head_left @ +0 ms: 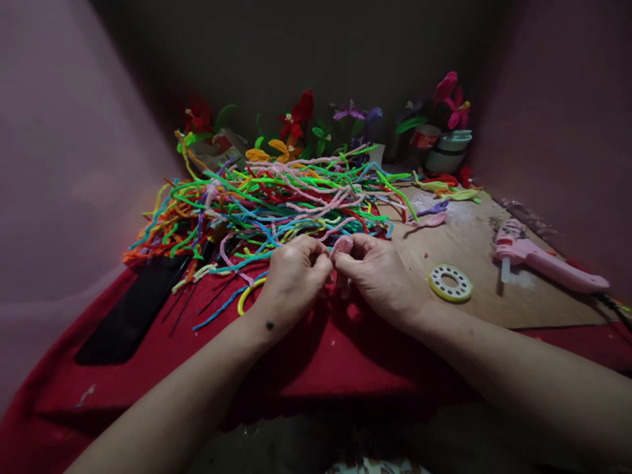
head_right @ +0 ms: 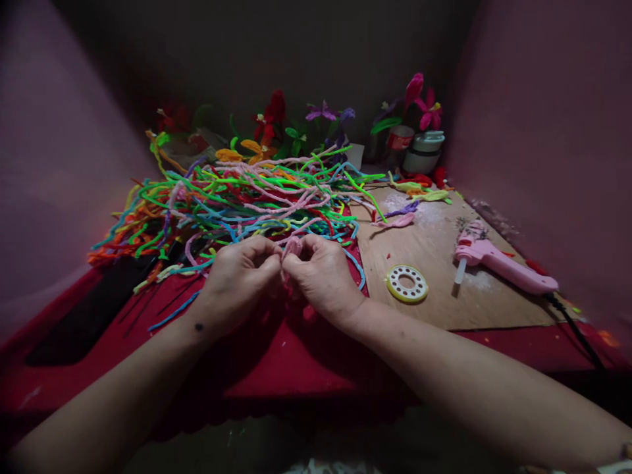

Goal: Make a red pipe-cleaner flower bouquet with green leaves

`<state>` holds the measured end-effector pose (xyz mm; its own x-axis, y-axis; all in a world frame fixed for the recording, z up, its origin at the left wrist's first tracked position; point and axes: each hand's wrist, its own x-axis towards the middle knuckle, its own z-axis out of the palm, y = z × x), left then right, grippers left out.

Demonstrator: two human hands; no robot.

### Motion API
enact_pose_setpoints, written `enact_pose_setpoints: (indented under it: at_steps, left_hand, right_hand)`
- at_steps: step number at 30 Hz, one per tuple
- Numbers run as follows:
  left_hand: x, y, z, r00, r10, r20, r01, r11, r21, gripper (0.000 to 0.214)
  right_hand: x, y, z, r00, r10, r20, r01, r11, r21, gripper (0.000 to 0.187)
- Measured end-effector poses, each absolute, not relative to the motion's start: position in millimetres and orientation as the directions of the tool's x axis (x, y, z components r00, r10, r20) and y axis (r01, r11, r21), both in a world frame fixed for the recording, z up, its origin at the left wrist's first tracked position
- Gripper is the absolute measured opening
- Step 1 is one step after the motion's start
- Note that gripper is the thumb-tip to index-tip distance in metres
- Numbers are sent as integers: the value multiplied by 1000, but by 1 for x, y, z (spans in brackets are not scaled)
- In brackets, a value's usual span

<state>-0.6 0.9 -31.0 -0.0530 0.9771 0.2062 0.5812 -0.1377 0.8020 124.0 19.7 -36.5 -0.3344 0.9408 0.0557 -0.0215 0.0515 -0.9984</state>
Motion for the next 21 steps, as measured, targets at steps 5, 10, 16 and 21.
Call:
enact_pose_setpoints:
  at_steps: [5,10,16,21]
  left_hand:
    - [-5,-1,-23,20,999,28,370,-34,929,6]
    - [-8,0,-25,32,997,70,442,-77,894,7]
    - [-3,-1,-26,7,1000,15,418,-16,908,3]
    - [-5,1,-19,76,991,-106,294,80,953,9]
  right_hand:
    - [126,20,-32,-356,933,47,-42,35,-999,12]
    - [128,22,-31,-363,931,44,-64,23,-998,10]
    - [125,22,-38,-397,917,30,-64,5,-998,12]
    - [125,21,-35,-417,908,36,-61,12,-998,13]
